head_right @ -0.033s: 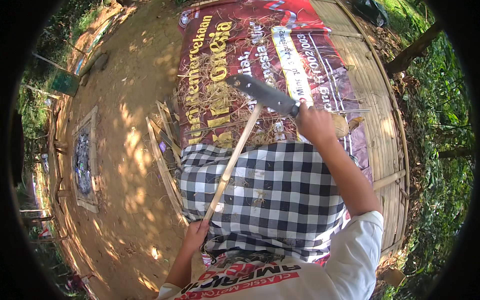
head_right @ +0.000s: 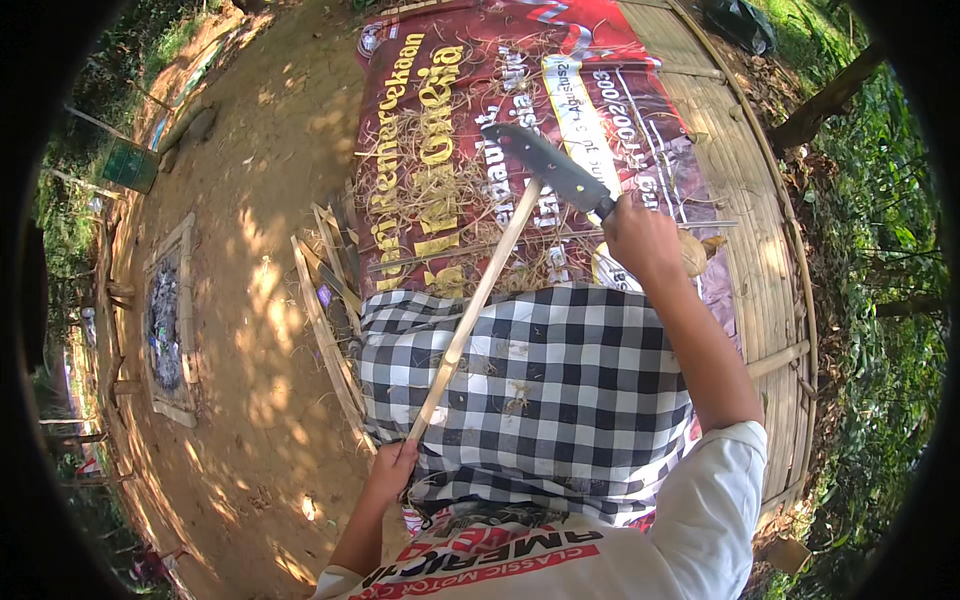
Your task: The person shaves a long bamboo stick using a large knife, repeatedly scraping the blade along the length of the wood to remove the outer layer and thin the material.
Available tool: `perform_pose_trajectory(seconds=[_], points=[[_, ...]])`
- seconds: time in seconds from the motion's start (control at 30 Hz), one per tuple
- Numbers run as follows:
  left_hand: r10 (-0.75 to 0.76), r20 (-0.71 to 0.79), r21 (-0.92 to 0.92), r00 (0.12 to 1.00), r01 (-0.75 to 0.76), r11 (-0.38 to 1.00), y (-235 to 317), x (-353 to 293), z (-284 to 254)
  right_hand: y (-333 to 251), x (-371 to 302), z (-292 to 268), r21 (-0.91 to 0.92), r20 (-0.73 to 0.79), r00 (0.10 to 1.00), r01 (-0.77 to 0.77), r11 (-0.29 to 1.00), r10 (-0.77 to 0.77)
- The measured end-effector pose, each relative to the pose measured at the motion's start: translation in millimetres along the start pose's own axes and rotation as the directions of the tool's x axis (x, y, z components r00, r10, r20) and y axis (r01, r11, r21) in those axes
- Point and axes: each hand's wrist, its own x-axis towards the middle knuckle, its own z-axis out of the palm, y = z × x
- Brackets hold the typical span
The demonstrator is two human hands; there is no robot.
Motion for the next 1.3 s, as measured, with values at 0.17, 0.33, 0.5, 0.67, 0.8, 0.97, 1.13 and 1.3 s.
perform_pose_trajectory(seconds=[0.17,0.33,0.5,0.67,0.8,0.97,1.13,1.3], points=[[-0.034,-0.035,0.028,0.999,0.035,0.999,2,9,4,13,-13,-18,0.218,-0.015,0.988,-0.145,0.965,0.151],[0.004,-0.071,0.022,0.997,-0.002,1.0,11,2,7,-52,-59,-21,0.467,0.063,0.998,-0.018,0.884,-0.013],[0.055,-0.141,0.045,0.988,-0.049,0.998,31,-2,12,-102,-81,1,0.449,0.013,0.903,0.378,0.809,-0.429],[0.095,-0.208,0.165,0.973,-0.061,0.984,40,-3,18,-106,-77,30,0.267,-0.012,0.798,0.583,0.767,-0.602],[0.112,-0.224,0.18,0.968,-0.071,0.981,42,-4,21,-90,-68,30,0.259,0.028,0.782,0.595,0.76,-0.622],[0.119,-0.195,0.228,0.973,-0.073,0.971,39,-4,18,-70,-57,30,0.146,0.01,0.725,0.68,0.718,-0.688],[0.097,-0.187,0.189,0.978,-0.062,0.98,48,-5,16,-53,-47,26,0.081,0.047,0.761,0.643,0.762,-0.647],[0.061,-0.165,0.15,0.984,-0.036,0.988,45,-2,16,-22,-27,19,0.005,0.054,0.86,0.508,0.861,-0.508]])
